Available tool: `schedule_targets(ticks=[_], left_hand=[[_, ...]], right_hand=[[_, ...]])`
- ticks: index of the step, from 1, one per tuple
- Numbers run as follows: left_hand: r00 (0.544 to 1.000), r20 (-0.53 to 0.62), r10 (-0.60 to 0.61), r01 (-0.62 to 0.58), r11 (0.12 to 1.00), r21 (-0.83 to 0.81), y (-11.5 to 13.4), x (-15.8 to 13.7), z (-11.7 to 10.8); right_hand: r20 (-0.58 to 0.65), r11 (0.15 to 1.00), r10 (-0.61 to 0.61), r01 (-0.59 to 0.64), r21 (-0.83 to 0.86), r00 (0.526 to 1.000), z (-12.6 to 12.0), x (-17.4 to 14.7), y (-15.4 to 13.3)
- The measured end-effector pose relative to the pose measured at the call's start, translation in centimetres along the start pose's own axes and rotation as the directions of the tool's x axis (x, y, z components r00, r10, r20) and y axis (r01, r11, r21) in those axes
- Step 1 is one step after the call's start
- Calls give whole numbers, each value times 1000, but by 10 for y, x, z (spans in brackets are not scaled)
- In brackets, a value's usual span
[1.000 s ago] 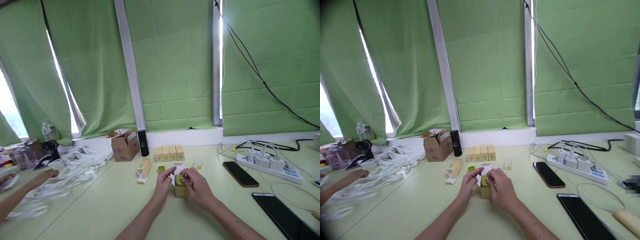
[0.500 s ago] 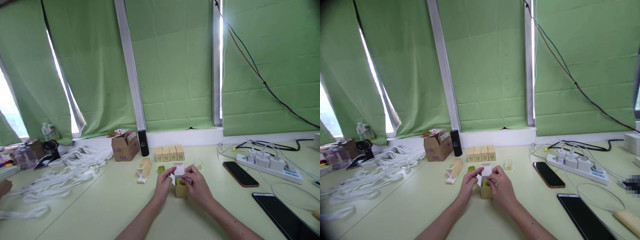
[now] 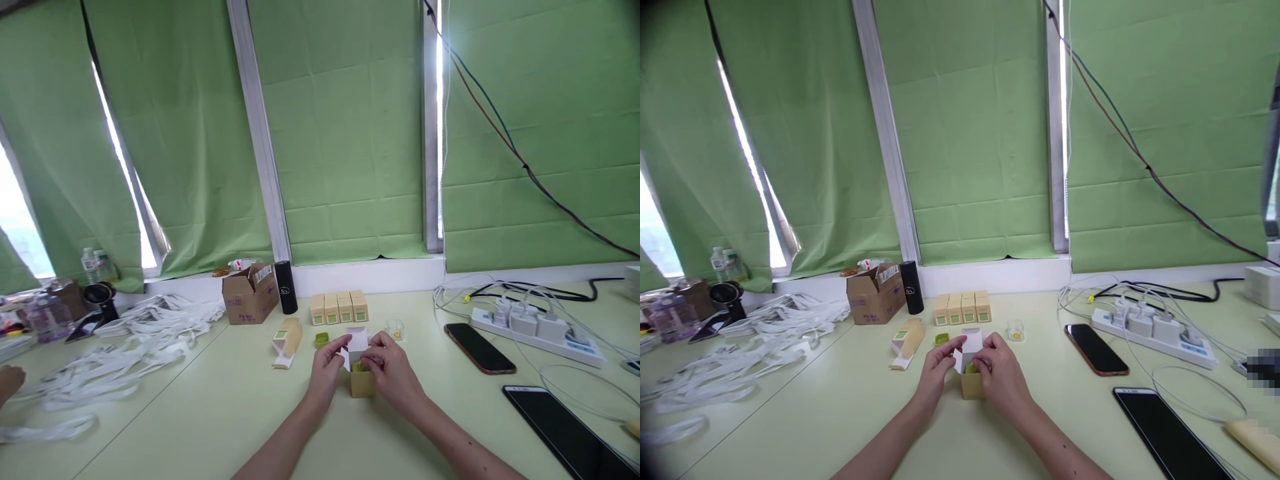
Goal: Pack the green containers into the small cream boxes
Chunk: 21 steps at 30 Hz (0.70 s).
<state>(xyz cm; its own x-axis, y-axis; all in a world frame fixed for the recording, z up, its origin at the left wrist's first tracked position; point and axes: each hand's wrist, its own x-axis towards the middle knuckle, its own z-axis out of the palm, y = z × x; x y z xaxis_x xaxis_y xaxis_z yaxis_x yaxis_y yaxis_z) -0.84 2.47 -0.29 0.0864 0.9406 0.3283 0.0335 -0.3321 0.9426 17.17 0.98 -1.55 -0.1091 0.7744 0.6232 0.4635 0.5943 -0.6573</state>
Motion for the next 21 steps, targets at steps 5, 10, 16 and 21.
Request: schedule_targets(ticks=[5,10,16,21], left_hand=[[1000,2,-2,2,999,-33,1,-1,1],[1000,19,-14,15,997,-80,-1,-2,1],[999,29,-24,27,989,-142,-3,-1,2],[999,38,-8,12,992,-125,-11,3,1]], right_hand=[[-107,956,77,-43,289,991,-2,1,2],[-180,898,228,-135,418,957,-1,3,13],[-170,842,388,-273,465,906,4,2,24],[-136,818,425,-316,480,895,9,0,23]])
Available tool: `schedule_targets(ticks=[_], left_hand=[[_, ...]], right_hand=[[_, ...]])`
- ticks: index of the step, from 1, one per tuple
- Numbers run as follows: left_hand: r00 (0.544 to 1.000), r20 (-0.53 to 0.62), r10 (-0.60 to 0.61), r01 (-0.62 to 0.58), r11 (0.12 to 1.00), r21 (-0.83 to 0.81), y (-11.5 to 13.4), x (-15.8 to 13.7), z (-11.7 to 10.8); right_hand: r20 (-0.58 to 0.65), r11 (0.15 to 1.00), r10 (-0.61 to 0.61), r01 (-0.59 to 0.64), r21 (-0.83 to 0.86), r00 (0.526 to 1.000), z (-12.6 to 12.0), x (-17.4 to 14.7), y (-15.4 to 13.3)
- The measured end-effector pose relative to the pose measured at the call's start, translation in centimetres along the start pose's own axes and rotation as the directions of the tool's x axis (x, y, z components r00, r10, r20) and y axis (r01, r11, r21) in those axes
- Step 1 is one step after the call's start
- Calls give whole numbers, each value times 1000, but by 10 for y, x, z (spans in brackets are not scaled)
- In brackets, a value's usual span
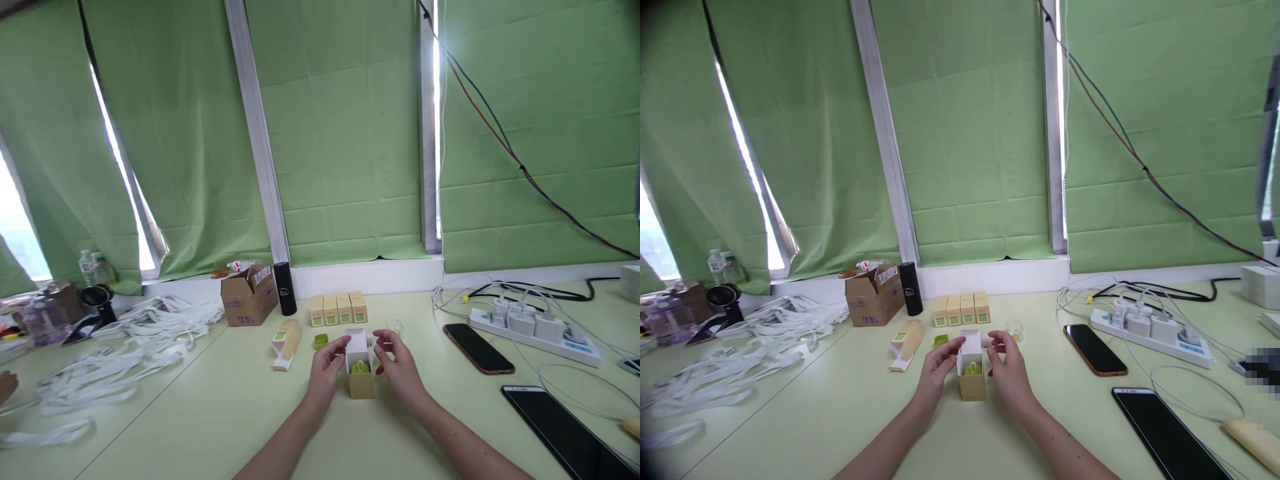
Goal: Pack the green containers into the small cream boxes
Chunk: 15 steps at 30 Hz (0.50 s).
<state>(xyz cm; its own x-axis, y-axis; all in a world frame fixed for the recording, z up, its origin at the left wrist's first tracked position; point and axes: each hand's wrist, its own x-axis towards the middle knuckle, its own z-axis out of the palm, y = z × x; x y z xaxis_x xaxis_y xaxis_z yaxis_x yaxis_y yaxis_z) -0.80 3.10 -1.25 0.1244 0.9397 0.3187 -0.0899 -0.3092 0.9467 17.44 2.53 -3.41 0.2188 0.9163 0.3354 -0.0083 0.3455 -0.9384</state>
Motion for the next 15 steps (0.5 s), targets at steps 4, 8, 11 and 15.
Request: schedule_targets(ticks=[4,8,11,15], left_hand=[[998,15,56,-57,997,57,-5,1,-3],[996,20,85,-86,992,97,-8,1,-3],[996,20,91,-93,988,120,-7,1,-1],[996,34,86,-91,982,168,-2,0,4]], right_hand=[[27,1000,15,-16,5,1000,3,-3,0],[64,1000,27,-28,8,998,3,-4,1],[82,999,37,-38,6,996,4,-5,1],[100,999,50,-50,2,994,5,-6,0]])
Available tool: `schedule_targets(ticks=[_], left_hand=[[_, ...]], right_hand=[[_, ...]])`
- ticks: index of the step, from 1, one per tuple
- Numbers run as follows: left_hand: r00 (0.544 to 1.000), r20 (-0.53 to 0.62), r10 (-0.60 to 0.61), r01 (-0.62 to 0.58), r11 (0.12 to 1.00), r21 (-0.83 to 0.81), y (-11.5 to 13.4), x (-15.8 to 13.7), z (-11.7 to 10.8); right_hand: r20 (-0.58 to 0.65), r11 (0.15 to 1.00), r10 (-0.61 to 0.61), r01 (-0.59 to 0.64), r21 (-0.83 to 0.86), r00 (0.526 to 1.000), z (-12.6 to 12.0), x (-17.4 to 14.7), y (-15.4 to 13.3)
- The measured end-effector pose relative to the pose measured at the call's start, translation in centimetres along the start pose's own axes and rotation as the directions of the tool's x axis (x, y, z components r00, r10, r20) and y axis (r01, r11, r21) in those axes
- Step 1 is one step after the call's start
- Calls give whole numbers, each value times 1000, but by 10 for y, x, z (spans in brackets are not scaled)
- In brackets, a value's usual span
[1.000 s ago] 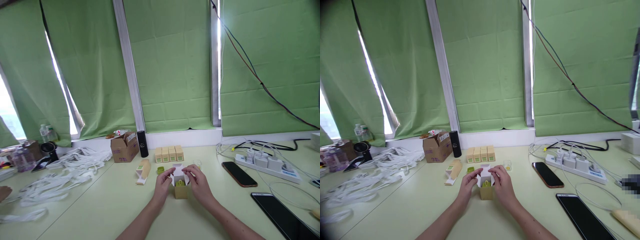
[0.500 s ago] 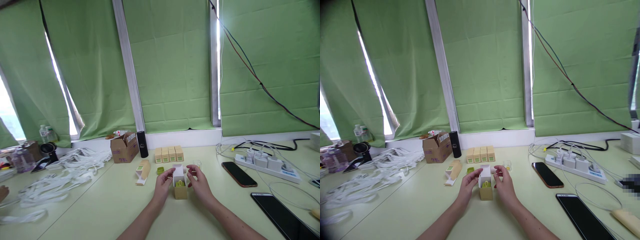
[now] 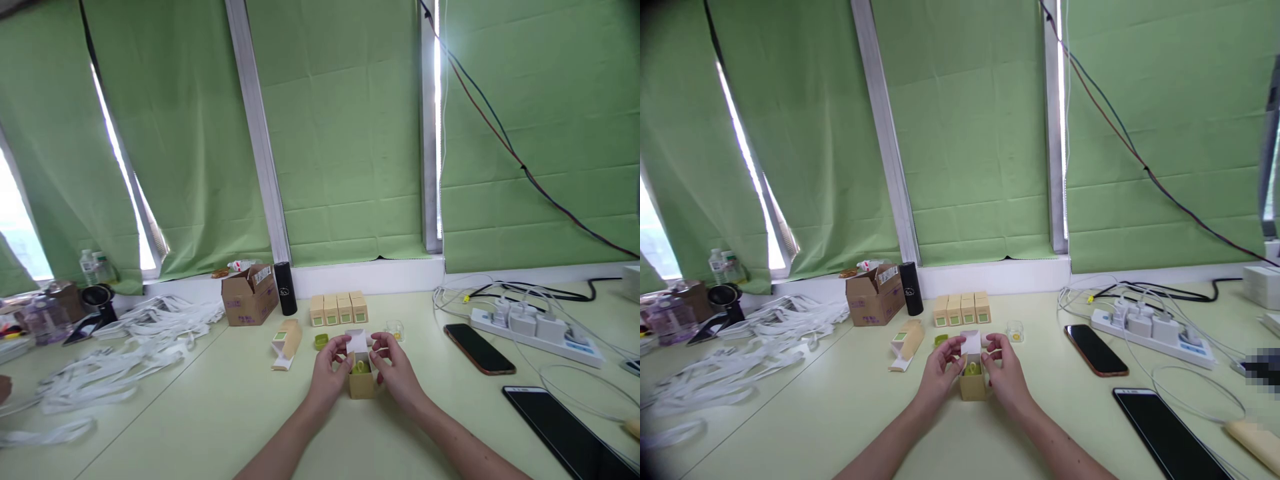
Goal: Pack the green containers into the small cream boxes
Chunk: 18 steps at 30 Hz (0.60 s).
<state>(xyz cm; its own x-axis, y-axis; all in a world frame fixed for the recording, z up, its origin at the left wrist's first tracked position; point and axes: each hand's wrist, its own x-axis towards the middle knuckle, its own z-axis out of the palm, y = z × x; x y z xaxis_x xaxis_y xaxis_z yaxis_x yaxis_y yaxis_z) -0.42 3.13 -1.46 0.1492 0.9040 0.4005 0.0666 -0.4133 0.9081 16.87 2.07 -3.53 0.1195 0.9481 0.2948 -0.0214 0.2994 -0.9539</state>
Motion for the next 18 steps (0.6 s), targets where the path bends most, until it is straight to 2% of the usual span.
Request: schedule_targets(ticks=[10,18], left_hand=[[1000,-6,-7,8,999,54,7,-3,4],[1000,-6,1,0,998,67,5,-3,4]], right_hand=[[-5,1000,2,-2,-13,1000,2,-2,0],[32,997,73,-72,-27,997,6,-4,0]])
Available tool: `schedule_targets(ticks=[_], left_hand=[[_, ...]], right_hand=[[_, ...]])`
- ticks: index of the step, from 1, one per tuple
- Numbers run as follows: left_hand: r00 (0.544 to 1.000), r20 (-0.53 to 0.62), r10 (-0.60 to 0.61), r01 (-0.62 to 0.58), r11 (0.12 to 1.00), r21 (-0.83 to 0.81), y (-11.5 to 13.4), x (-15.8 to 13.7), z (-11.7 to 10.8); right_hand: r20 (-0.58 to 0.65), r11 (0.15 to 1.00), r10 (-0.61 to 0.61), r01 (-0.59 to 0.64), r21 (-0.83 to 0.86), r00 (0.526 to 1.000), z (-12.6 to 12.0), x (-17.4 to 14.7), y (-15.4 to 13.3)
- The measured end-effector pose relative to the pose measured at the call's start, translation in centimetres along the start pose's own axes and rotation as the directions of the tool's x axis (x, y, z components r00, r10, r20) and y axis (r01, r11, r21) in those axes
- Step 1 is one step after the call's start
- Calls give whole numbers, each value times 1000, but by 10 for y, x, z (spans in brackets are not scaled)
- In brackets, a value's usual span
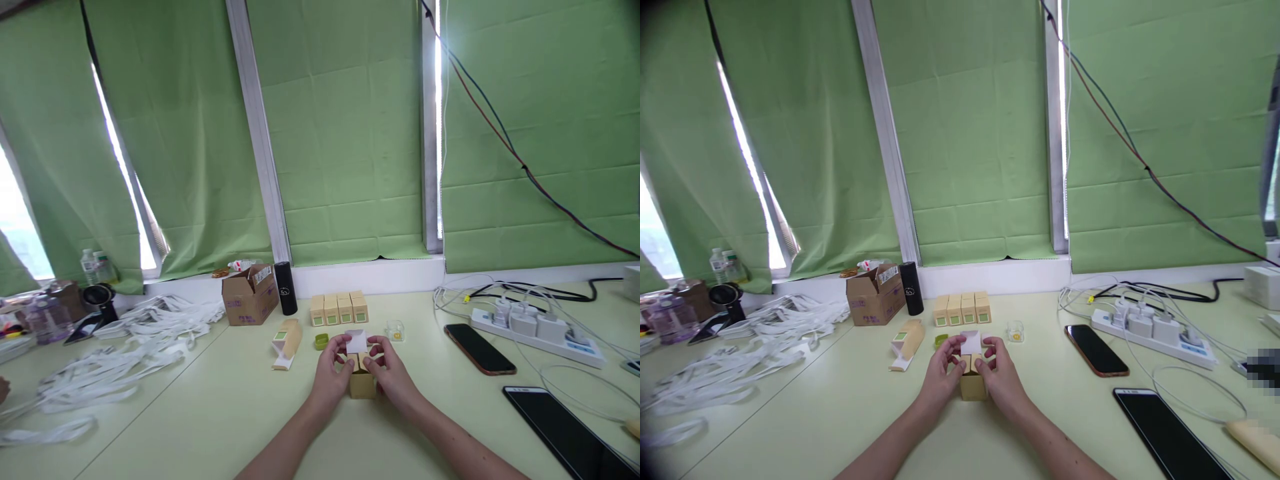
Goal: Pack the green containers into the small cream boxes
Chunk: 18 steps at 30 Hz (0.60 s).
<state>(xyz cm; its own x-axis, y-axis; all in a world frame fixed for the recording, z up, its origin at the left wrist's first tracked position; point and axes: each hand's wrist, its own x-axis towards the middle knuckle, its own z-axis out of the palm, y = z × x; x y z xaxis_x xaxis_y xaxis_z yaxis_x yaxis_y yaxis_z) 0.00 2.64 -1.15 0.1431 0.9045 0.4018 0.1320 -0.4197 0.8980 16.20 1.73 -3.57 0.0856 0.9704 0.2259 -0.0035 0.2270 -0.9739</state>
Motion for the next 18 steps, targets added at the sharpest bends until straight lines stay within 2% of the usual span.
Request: schedule_targets(ticks=[6,18], left_hand=[[1000,0,-4,4,1000,-8,3,-1,2],[1000,-13,18,-19,1000,-11,4,-6,3]], right_hand=[[41,1000,29,-29,-3,999,0,3,0],[20,1000,4,-4,-8,1000,0,4,2]])
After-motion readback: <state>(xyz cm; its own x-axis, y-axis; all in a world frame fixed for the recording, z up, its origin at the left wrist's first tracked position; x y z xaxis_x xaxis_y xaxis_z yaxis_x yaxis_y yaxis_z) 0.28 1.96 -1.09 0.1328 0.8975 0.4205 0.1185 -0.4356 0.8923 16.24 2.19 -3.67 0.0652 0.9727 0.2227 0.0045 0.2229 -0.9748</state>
